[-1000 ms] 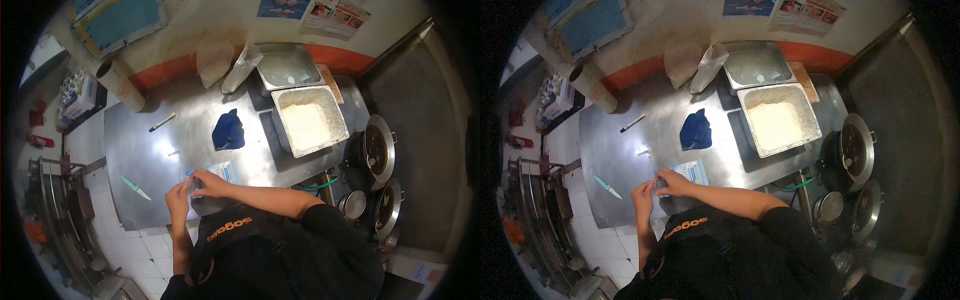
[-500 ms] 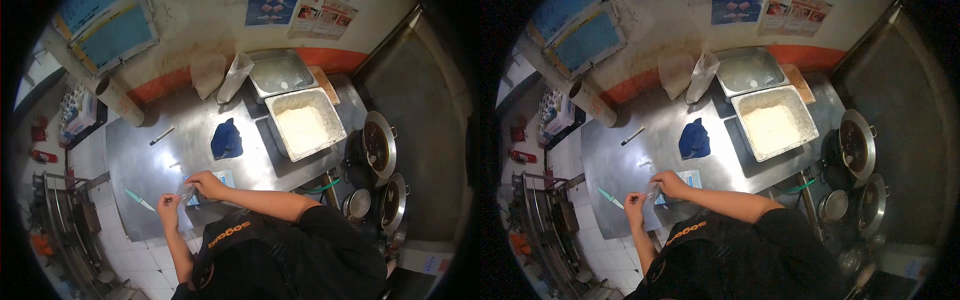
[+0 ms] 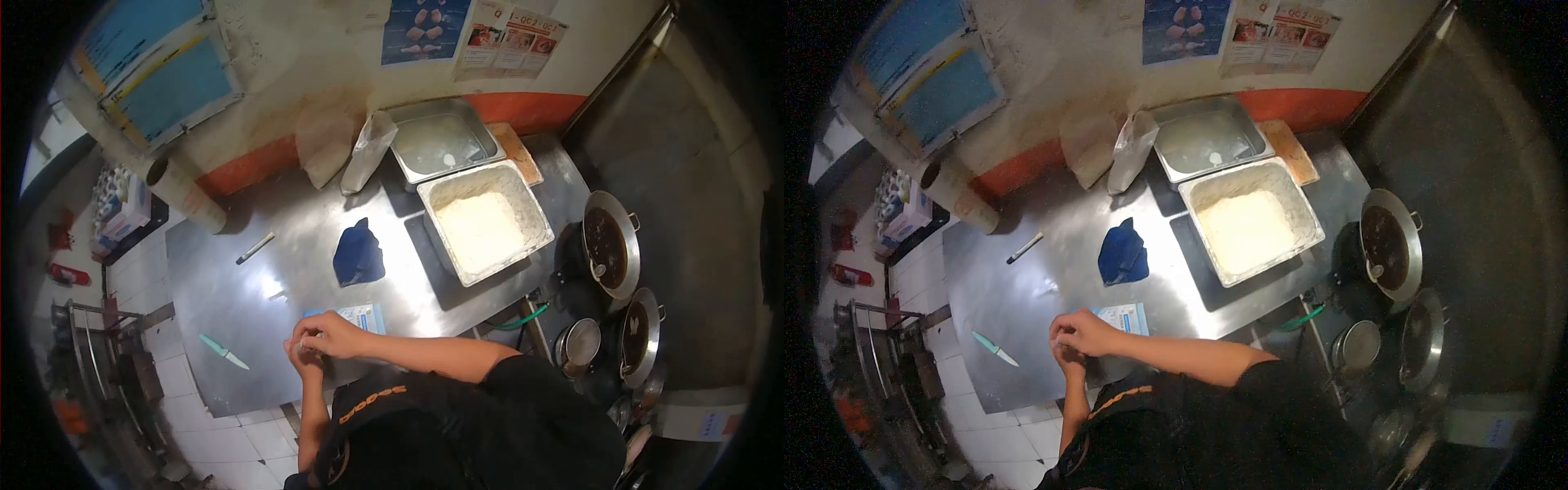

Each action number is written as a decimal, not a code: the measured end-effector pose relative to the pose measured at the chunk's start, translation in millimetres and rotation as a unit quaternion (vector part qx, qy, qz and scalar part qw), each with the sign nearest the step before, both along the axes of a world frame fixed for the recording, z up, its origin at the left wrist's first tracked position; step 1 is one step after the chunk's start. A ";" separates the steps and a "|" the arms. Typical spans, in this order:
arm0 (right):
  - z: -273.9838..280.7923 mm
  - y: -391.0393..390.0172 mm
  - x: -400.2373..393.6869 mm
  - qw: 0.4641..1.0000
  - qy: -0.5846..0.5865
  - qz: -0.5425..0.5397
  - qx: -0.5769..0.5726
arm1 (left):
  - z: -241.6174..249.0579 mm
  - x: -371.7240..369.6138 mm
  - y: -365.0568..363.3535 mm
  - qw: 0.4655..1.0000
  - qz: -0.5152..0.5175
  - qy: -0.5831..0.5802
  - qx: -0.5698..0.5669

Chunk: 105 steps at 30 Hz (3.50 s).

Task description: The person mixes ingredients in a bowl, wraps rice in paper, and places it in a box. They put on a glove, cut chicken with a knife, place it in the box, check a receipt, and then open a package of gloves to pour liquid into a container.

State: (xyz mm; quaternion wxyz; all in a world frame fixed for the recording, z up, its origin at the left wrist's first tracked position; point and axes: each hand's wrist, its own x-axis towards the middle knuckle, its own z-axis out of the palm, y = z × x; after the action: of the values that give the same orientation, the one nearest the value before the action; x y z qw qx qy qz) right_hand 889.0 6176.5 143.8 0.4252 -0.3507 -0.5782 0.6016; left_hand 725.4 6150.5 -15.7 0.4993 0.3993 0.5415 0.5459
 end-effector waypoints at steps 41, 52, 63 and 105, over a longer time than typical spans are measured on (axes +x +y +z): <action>-30.1 236.4 561.4 0.663 -0.739 -0.111 0.047 | 173.6 206.6 0.3 0.957 0.086 0.038 -0.273; -37.1 246.9 553.6 0.700 -0.691 -0.172 0.055 | 143.4 187.6 -1.9 0.956 0.054 0.072 -0.277; -39.3 251.6 544.8 0.619 -0.773 -0.133 0.048 | 151.5 197.2 5.2 0.959 0.070 0.052 -0.272; -90.5 278.7 470.7 0.595 -0.795 -0.064 0.096 | 160.9 178.3 -14.8 0.975 0.084 -0.005 -0.204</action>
State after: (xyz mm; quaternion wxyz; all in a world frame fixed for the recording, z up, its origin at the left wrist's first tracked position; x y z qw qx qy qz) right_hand 1359.7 6455.2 53.3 -0.1343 -0.6836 -0.7174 -0.0035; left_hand 903.7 6135.7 145.2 0.5254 0.2395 0.6702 0.4662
